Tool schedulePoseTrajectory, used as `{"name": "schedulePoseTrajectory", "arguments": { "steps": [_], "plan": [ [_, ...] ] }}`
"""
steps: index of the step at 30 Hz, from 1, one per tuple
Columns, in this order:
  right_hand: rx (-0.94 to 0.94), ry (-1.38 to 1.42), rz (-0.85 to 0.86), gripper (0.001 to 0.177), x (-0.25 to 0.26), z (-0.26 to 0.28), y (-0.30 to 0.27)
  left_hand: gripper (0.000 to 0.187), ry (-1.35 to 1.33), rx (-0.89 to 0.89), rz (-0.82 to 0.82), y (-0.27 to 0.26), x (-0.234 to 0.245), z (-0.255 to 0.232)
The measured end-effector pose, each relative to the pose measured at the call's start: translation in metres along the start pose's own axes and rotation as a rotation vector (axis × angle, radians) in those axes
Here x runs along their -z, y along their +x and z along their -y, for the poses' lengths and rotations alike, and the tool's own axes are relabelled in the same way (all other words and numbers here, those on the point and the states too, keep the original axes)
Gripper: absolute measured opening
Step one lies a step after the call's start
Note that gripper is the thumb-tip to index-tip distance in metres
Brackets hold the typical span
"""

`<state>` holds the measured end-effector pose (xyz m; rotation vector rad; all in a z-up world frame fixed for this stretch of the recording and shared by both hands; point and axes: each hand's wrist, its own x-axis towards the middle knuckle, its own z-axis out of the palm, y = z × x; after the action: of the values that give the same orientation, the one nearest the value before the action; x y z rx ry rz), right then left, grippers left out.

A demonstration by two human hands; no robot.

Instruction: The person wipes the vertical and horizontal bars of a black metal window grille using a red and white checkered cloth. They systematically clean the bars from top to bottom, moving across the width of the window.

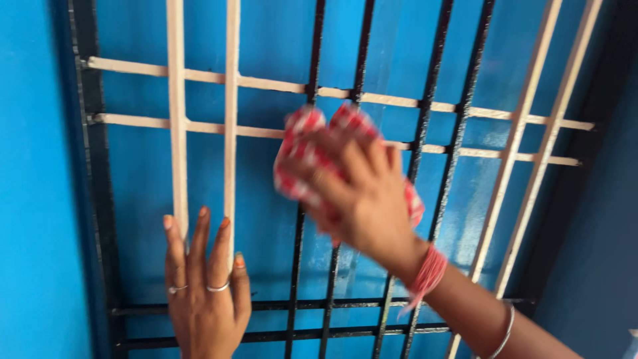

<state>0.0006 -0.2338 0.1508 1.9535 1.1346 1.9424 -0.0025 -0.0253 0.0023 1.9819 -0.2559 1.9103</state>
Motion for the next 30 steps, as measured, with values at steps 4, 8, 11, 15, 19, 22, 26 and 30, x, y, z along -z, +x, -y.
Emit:
{"name": "schedulePoseTrajectory", "arguments": {
  "steps": [4, 8, 11, 15, 19, 22, 26, 30],
  "plan": [
    [0.119, 0.062, 0.110, 0.066, 0.001, 0.023, -0.040, 0.054, -0.067, -0.031, -0.062, 0.002, 0.003, -0.003],
    [0.223, 0.106, 0.145, 0.074, 0.003, 0.019, -0.049, 0.055, -0.098, -0.029, -0.065, 0.008, 0.002, -0.002],
    [0.203, 0.014, 0.134, 0.084, 0.000, -0.004, -0.024, 0.057, -0.100, 0.006, -0.062, 0.004, 0.004, -0.003],
    [0.046, 0.016, -0.024, 0.076, -0.003, -0.017, 0.004, 0.054, -0.148, 0.025, -0.081, 0.003, 0.003, -0.004],
    [0.063, 0.072, 0.028, 0.067, -0.007, -0.001, -0.020, 0.054, -0.162, 0.054, -0.052, 0.002, 0.005, -0.006],
    [0.185, 0.073, 0.148, 0.062, -0.003, 0.038, -0.071, 0.054, -0.174, 0.044, -0.033, 0.003, 0.008, -0.006],
    [0.281, 0.107, 0.253, 0.056, 0.008, 0.072, -0.111, 0.052, -0.185, 0.019, -0.051, 0.003, 0.010, -0.007],
    [0.162, 0.168, 0.226, 0.072, 0.021, 0.054, -0.088, 0.053, -0.272, 0.056, -0.045, 0.004, 0.014, -0.008]
  ]
}}
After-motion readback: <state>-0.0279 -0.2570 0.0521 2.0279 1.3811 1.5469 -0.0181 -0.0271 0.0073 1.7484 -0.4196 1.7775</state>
